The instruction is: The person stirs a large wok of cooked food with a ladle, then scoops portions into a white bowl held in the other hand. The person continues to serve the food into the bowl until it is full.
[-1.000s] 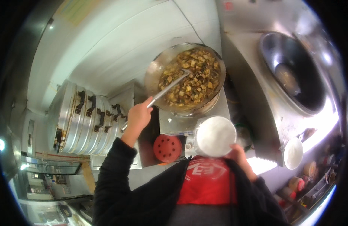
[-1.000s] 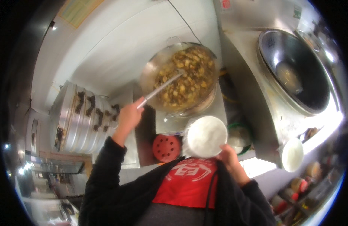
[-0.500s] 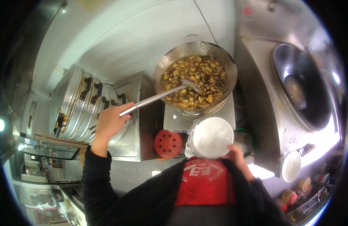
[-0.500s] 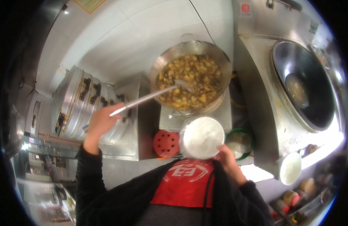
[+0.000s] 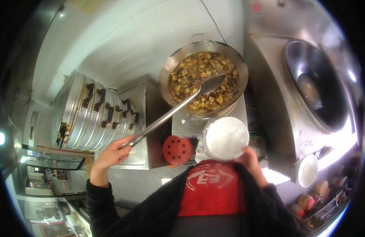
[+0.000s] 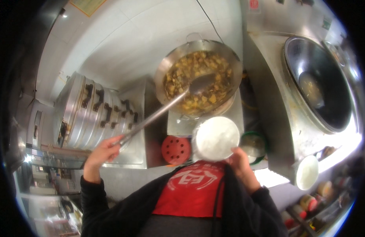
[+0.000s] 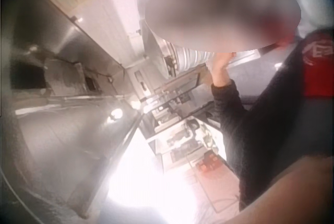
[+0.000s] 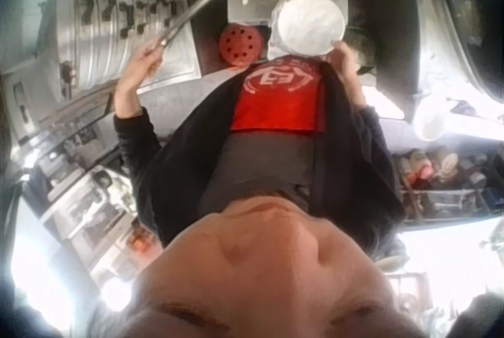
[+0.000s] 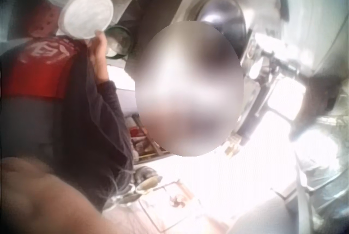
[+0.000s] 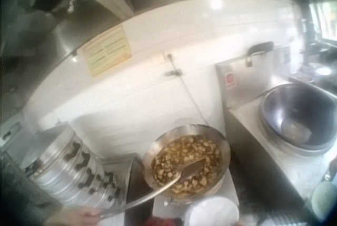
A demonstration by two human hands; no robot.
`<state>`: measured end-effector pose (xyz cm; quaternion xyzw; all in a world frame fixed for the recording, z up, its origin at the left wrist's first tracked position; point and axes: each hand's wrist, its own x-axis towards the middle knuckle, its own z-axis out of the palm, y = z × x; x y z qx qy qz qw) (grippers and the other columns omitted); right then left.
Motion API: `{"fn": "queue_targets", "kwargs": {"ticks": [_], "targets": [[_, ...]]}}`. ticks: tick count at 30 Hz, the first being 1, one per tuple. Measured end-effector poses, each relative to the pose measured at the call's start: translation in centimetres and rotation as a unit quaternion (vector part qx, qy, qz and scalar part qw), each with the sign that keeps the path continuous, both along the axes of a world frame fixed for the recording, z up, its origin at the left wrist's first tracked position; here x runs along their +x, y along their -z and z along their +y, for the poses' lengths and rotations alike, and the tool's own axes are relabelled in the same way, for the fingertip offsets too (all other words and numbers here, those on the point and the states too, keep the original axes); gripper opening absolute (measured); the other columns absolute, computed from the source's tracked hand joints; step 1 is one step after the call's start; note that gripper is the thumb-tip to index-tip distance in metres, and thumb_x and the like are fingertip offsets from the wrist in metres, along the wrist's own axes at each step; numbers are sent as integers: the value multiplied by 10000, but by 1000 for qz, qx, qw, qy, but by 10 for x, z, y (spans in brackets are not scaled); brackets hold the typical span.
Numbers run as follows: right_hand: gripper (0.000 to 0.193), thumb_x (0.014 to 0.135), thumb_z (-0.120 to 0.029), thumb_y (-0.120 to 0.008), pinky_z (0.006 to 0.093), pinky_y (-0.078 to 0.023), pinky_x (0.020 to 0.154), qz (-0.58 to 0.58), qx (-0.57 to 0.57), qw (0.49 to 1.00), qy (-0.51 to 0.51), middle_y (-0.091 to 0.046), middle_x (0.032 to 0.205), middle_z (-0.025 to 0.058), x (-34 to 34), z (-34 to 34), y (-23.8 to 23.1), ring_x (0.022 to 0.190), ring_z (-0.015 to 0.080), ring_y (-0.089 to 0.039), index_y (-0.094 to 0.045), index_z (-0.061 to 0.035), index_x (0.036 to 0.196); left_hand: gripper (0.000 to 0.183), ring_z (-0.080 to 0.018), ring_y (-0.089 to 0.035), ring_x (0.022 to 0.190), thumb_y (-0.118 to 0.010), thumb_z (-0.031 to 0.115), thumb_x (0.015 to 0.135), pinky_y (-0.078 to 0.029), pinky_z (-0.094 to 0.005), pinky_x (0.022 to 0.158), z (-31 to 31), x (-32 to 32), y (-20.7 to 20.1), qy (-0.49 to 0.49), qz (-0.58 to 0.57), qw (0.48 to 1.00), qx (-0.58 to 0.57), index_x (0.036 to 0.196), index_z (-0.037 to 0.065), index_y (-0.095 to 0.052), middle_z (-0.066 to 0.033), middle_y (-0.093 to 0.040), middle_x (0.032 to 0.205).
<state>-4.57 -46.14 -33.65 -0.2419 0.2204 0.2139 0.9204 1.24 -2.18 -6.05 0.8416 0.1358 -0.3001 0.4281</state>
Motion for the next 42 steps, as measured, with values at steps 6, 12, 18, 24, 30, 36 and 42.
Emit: {"fn": "queue_targets", "kwargs": {"ticks": [6, 12, 18, 24, 30, 36, 42], "targets": [[547, 860, -243, -596, 356, -534, 897, 10, -13, 1000, -1, -612, 1235, 170, 1, 5, -8, 1092, 277, -607, -482, 28, 1321, 481, -34, -384, 504, -522, 160, 996, -316, -183, 447, -25, -12, 28, -32, 55, 996, -69, 1466, 89, -446, 43, -450, 649], [535, 860, -229, -597, 371, -536, 893, 22, -13, 1000, 14, -622, 1207, 168, -7, 4, -7, 1068, 277, -617, -481, 31, 1313, 477, -26, -376, 513, -500, 207, 1004, -308, -178, 448, -42, -14, 39, 2, 90, 995, -52, 1469, 119, -449, 53, -430, 655], [519, 857, -230, -603, 380, -525, 924, 1, -15, 1000, 11, -625, 1199, 159, -12, 0, 0, 1082, 282, -617, -497, 29, 1294, 482, -28, -396, 518, -497, 216, 998, -308, -180, 441, -42, -1, 64, 7, 73, 996, -60, 1468, 115, -451, 45, -471, 694], [496, 852, -228, -607, 336, -532, 839, 0, -7, 1000, 23, -635, 1147, 141, -9, 1, -4, 991, 242, -620, -509, 19, 1271, 474, -48, -471, 584, -522, 227, 987, -365, -198, 470, -34, 34, 124, 34, -34, 998, 38, 1448, 123, -484, 29, -531, 727], [485, 848, -225, -609, 297, -533, 748, 22, 3, 1000, 17, -647, 1080, 127, -8, -5, -19, 878, 214, -621, -515, 5, 1264, 472, -258, -662, 852, -568, 272, 947, -510, -378, 772, -36, 84, 170, 116, -223, 945, 210, 1413, 214, -521, -118, -698, 999], [474, 842, -232, -613, 288, -524, 693, 34, -17, 999, 38, -652, 995, 109, -12, -3, -30, 759, 185, -599, -522, 1, 1245, 450, -387, -646, 984, -562, 328, 944, -503, -481, 848, -53, 124, 176, 103, -271, 883, 369, 1391, 330, -516, -167, -691, 1067], [493, 831, -246, -618, 270, -490, 647, 51, -5, 998, 23, -621, 872, 81, -17, -3, -38, 671, 152, -537, -517, 6, 1242, 435, -383, -646, 992, -565, 317, 943, -503, -480, 847, -51, 132, 174, 91, -275, 886, 362, 1376, 314, -522, -160, -693, 1063]]}}
